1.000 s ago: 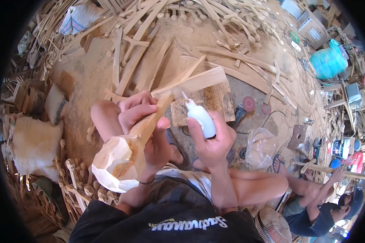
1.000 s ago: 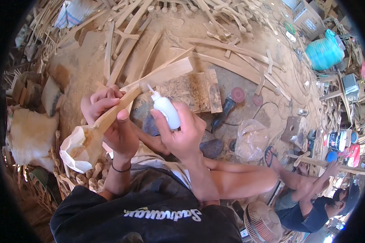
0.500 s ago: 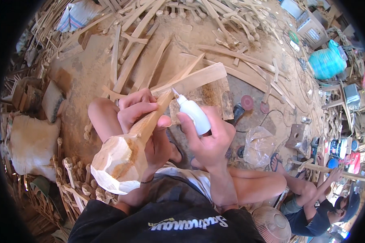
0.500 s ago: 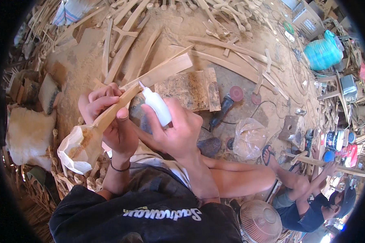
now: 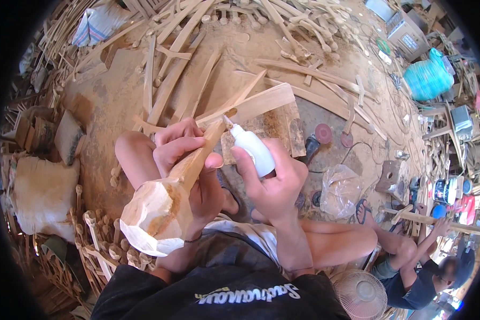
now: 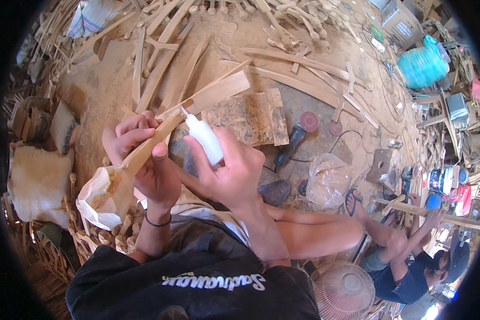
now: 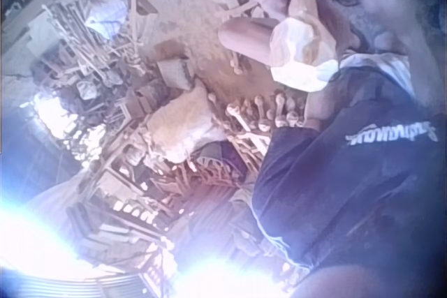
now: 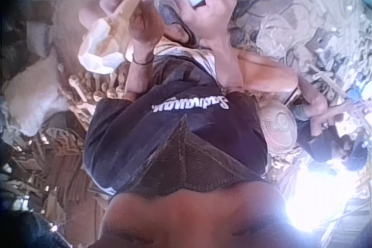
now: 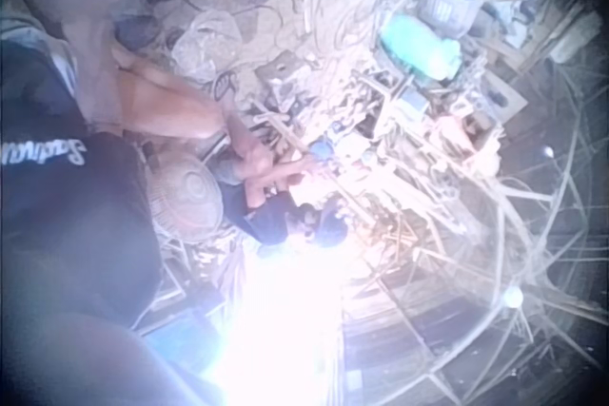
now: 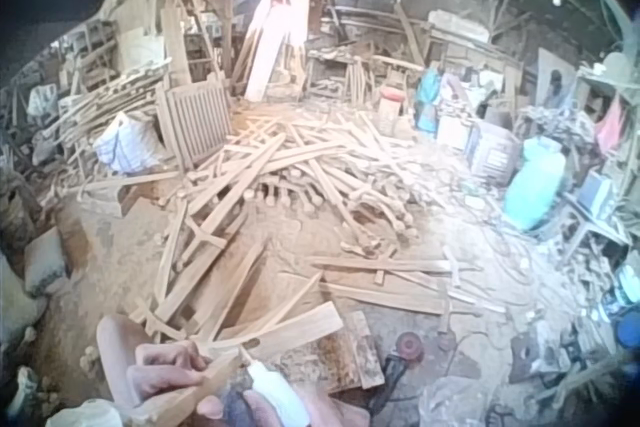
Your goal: The person sands a wooden sword and a wooden bowl with a power sander, occasionally applying glue to the wood.
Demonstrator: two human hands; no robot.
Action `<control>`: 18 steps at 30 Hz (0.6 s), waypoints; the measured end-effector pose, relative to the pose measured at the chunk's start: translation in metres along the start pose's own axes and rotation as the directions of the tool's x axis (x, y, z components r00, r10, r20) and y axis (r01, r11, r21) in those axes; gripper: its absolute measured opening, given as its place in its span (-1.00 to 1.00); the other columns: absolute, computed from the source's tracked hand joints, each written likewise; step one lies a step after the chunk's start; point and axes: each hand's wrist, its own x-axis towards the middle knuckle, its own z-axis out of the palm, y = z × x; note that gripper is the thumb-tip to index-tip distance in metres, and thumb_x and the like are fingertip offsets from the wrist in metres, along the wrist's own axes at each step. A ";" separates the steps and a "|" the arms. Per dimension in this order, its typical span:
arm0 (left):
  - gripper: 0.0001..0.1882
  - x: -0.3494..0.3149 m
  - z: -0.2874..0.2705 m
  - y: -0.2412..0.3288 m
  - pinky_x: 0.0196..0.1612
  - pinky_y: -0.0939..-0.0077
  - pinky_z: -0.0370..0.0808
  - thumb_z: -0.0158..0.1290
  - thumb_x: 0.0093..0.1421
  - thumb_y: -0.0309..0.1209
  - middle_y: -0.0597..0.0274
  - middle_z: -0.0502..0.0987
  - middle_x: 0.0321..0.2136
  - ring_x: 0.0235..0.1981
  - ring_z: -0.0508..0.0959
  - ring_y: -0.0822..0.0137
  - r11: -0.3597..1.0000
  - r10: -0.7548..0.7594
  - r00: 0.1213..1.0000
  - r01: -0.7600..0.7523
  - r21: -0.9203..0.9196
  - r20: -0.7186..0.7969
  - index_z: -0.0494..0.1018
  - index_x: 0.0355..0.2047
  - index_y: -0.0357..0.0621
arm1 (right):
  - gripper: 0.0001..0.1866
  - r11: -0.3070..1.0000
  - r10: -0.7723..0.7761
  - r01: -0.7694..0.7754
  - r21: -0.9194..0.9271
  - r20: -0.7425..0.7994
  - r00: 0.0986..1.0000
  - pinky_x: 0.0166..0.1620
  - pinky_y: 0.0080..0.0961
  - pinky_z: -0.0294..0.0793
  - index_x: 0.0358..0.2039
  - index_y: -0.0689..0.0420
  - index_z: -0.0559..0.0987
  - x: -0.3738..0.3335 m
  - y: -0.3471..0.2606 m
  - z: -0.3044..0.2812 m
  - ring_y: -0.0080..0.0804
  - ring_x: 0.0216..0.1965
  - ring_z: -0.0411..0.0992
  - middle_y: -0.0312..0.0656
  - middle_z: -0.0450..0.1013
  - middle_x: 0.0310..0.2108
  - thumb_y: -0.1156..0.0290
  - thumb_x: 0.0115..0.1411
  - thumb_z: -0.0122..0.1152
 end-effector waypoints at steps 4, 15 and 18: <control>-0.60 0.000 -0.001 -0.001 0.05 0.23 0.49 0.32 0.43 -0.23 -0.03 0.52 -0.05 -0.04 0.45 0.15 1.000 0.013 1.000 -0.013 0.016 -0.001 0.44 0.05 -0.20 | -0.79 0.995 0.101 -0.101 0.007 -0.021 0.995 -0.43 -0.55 0.48 -0.22 0.25 0.70 -0.003 0.003 -0.002 -0.65 -0.51 0.54 -0.25 0.61 -0.54 0.43 0.27 0.59; -0.62 0.000 0.001 0.000 0.12 0.15 0.48 0.23 0.51 -0.16 0.08 0.36 -0.06 -0.05 0.48 0.19 0.998 -0.013 1.000 0.015 0.063 -0.027 0.45 0.00 -0.24 | -0.80 0.995 0.084 -0.084 0.044 -0.013 0.996 -0.43 -0.54 0.46 -0.23 0.23 0.70 -0.007 0.005 -0.007 -0.64 -0.52 0.49 -0.25 0.60 -0.52 0.42 0.28 0.59; -0.62 -0.002 0.001 -0.001 0.13 0.14 0.48 0.23 0.51 -0.15 0.07 0.37 -0.05 -0.05 0.48 0.19 0.999 -0.026 0.999 0.028 0.043 -0.045 0.44 0.01 -0.23 | -0.80 0.998 0.059 -0.059 0.022 -0.012 0.998 -0.44 -0.55 0.45 -0.23 0.24 0.70 -0.010 0.008 -0.005 -0.66 -0.52 0.47 -0.25 0.59 -0.52 0.43 0.28 0.59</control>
